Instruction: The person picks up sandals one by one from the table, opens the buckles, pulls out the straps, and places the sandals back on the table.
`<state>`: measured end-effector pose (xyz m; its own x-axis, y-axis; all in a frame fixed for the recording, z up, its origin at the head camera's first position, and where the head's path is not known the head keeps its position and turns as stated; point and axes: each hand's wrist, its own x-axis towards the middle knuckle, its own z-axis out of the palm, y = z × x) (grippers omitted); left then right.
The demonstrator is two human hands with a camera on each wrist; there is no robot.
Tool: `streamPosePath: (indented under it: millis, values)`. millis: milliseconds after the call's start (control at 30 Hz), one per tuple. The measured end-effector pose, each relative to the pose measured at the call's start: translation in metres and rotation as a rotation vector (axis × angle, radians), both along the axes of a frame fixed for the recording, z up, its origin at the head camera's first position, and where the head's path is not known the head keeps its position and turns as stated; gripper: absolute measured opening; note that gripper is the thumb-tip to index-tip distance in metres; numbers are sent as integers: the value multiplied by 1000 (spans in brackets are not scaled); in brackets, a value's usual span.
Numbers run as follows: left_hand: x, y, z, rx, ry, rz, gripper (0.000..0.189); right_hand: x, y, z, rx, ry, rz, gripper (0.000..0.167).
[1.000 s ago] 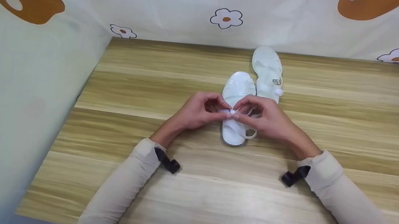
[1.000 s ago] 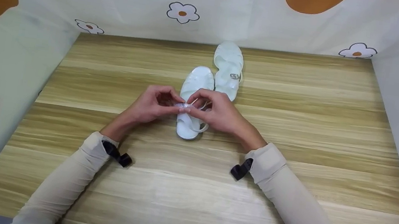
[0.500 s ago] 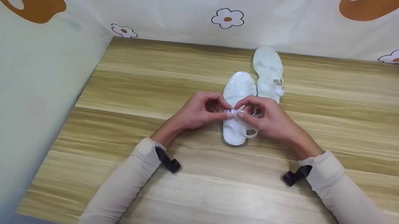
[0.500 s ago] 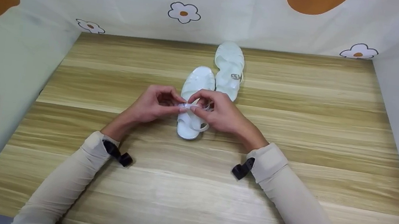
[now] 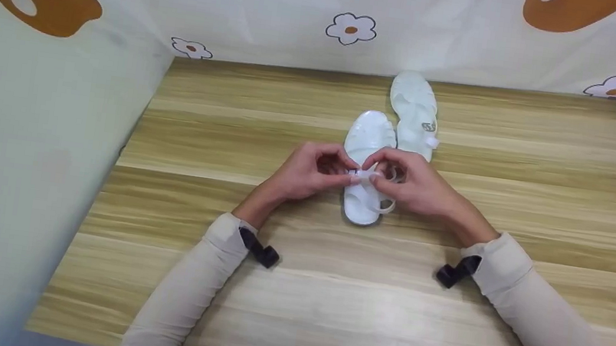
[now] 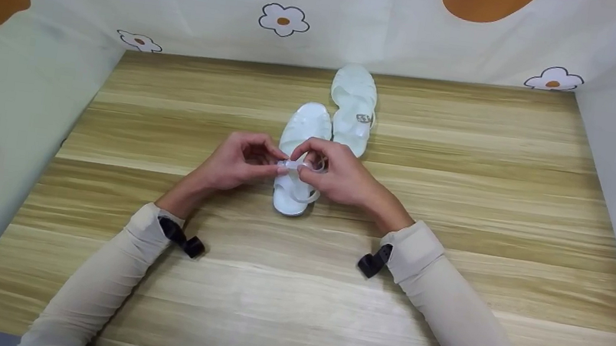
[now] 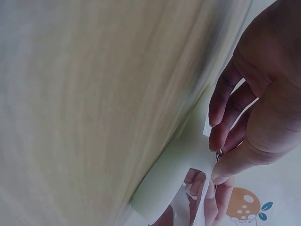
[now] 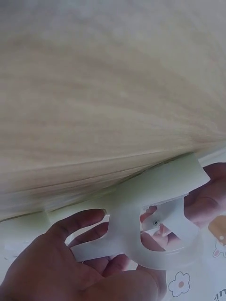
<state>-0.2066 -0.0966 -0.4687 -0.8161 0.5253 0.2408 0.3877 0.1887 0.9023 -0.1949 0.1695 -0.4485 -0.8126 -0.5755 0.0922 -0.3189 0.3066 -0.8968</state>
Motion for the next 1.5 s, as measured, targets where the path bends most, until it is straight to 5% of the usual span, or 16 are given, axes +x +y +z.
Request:
streamPosePath:
  millis: [400,1000,1500]
  values:
    - [0,-2,2,-34,-5,21,19,2,-3,5,8,19,-52,23]
    - [0,-2,3,-28,-34,21,17,-1,1,4,-12,91,6,27]
    - [-2,-3,-2,0,-55,1,24,0,0,5,-11,125,-113,19]
